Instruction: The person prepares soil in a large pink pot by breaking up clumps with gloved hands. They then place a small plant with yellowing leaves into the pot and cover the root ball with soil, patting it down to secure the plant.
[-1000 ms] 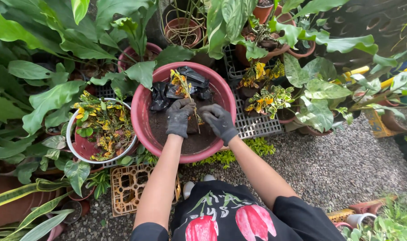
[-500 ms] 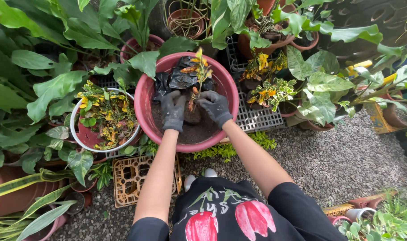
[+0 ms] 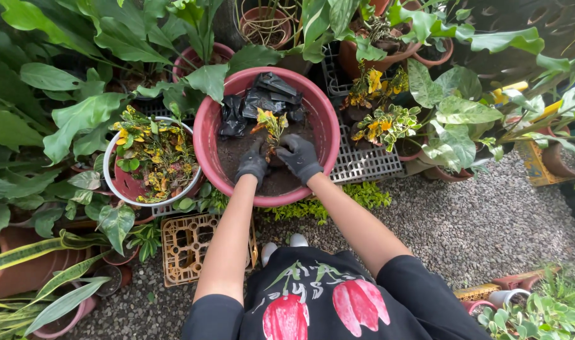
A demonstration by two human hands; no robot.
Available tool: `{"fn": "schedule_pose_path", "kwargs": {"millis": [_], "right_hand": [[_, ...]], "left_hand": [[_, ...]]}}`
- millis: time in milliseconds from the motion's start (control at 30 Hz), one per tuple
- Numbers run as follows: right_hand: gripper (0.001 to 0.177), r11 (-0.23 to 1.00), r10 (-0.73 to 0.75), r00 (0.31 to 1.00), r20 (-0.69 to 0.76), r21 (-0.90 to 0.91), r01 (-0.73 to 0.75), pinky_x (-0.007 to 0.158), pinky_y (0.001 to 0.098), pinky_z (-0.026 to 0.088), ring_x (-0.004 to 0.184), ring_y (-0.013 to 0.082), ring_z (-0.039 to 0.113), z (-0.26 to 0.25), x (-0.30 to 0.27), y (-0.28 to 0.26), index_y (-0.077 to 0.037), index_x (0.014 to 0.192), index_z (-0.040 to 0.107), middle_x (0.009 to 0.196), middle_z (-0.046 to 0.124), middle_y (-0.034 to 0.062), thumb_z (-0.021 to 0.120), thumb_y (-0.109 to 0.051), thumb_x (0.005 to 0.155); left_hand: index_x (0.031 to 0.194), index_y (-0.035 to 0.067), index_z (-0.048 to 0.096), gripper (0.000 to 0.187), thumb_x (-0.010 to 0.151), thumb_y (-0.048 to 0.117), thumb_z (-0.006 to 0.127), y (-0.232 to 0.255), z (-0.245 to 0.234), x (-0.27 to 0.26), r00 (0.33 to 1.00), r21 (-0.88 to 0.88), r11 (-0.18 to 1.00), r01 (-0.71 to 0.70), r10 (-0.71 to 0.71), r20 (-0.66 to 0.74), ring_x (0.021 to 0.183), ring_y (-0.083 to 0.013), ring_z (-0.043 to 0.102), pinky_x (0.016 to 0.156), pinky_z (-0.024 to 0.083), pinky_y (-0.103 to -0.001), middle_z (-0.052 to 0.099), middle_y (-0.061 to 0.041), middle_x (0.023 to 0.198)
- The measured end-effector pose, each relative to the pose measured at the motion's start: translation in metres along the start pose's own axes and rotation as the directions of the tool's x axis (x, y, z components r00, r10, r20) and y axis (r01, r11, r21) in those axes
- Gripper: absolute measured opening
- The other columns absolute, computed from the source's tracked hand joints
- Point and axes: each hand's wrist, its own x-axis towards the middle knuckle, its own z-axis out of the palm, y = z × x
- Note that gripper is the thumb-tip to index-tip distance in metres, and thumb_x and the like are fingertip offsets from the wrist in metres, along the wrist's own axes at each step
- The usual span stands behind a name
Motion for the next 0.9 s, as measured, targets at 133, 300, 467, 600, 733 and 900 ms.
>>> {"fn": "schedule_pose_path", "kwargs": {"millis": [133,300,467,600,733,900], "right_hand": [[0.027,1.0,-0.008,1.0,0.023,-0.029,0.008,0.078,0.044,0.055,0.092,0.0391,0.068,0.01,-0.001,0.004,-0.005,0.099,0.069,0.101,0.07,0.0174,0.081,-0.022,0.082],[0.023,0.985,0.171,0.979,0.115,-0.04,-0.168,0.074,0.0436,0.056,0.085,0.0362,0.07,0.021,-0.003,0.007,-0.005,0.092,0.072,0.093,0.072,0.0169,0.08,-0.023,0.08],[0.024,0.975,0.221,0.968,0.123,-0.058,-0.215,0.067,0.0442,0.055,0.075,0.0358,0.07,0.026,-0.005,0.011,-0.005,0.087,0.075,0.083,0.072,0.0177,0.082,-0.026,0.078],[0.02,0.917,0.384,0.874,0.298,-0.015,-0.398,0.058,0.039,0.055,0.055,0.0264,0.07,0.019,0.0,-0.006,-0.007,0.088,0.077,0.064,0.07,0.0144,0.075,-0.027,0.086],[0.02,0.931,0.352,0.891,0.288,-0.006,-0.366,0.054,0.0373,0.054,0.051,0.0224,0.068,0.024,-0.001,0.001,-0.005,0.086,0.078,0.06,0.069,0.0132,0.076,-0.025,0.085],[0.021,0.886,0.441,0.838,0.322,-0.007,-0.464,0.054,0.0378,0.054,0.053,0.0232,0.07,0.032,-0.002,0.011,-0.002,0.083,0.076,0.06,0.069,0.0124,0.078,-0.022,0.083]], "left_hand": [[0.151,0.026,0.047,0.07,0.086,0.02,0.073,-0.016,0.013,0.015,0.994,0.046,0.996,-0.082,0.084,-0.065,0.119,-0.0416,0.063,0.097,0.053,-0.048,0.064,-0.023,0.133],[0.147,0.022,0.052,0.054,0.095,0.022,0.067,-0.005,0.006,0.002,0.998,-0.1,0.995,-0.03,0.024,-0.059,0.115,-0.0383,0.068,0.089,0.059,-0.046,0.066,-0.019,0.133],[0.146,0.026,0.055,0.051,0.096,0.022,0.064,-0.005,0.007,0.004,0.998,-0.082,0.996,-0.017,0.012,-0.058,0.112,-0.0398,0.068,0.089,0.058,-0.048,0.067,-0.021,0.127],[0.142,0.028,0.059,0.043,0.099,0.027,0.062,-0.012,0.012,0.012,0.99,0.049,0.996,-0.075,0.081,-0.119,0.113,-0.043,0.065,0.096,0.053,-0.051,0.069,-0.023,0.122],[0.141,0.029,0.06,0.043,0.098,0.028,0.06,-0.015,0.014,0.014,0.991,0.036,0.998,-0.054,0.058,-0.117,0.113,-0.0427,0.065,0.096,0.053,-0.051,0.069,-0.023,0.122],[0.141,0.027,0.059,0.04,0.101,0.029,0.059,-0.025,0.023,0.025,0.986,0.02,0.996,-0.081,0.084,-0.144,0.113,-0.042,0.065,0.094,0.053,-0.05,0.069,-0.022,0.124]]}}
